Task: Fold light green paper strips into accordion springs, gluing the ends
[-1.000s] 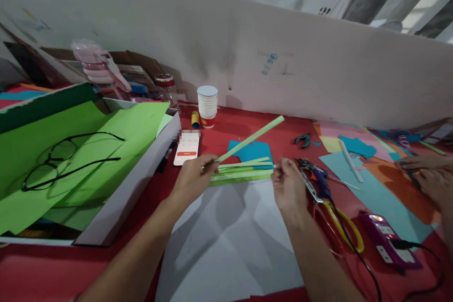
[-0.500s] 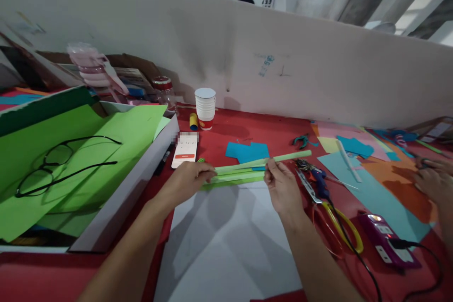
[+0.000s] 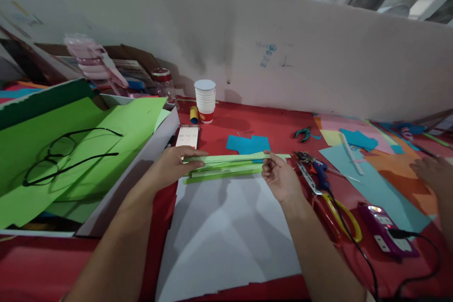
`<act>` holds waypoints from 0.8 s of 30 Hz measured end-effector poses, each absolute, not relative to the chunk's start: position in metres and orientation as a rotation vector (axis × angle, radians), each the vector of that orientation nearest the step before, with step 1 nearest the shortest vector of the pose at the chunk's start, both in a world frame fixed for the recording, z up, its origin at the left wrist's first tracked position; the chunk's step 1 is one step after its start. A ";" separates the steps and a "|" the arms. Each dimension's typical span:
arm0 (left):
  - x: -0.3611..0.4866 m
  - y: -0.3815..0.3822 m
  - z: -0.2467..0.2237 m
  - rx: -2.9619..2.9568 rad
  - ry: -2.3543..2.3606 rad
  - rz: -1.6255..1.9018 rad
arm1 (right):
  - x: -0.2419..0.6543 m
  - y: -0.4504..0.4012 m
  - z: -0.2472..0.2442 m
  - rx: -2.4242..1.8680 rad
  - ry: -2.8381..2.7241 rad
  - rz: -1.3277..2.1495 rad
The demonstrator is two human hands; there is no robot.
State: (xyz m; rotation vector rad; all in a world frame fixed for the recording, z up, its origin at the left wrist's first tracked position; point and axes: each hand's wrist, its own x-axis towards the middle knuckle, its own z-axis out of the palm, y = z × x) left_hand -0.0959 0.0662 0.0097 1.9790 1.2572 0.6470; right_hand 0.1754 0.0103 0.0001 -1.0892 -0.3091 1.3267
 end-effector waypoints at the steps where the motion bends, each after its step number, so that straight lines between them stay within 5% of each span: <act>1: -0.099 0.067 0.009 1.983 1.264 0.620 | 0.174 0.010 -0.002 -1.106 -0.338 1.335; 8: -0.100 0.069 0.007 2.167 1.376 0.386 | 0.175 0.013 -0.009 -1.208 -0.216 1.155; 17: -0.048 0.045 -0.005 2.457 1.224 0.578 | 0.177 0.008 0.004 -1.095 -0.292 0.863; 24: -0.020 0.025 -0.016 2.692 1.254 0.538 | 0.167 0.003 -0.005 -1.478 -1.054 1.057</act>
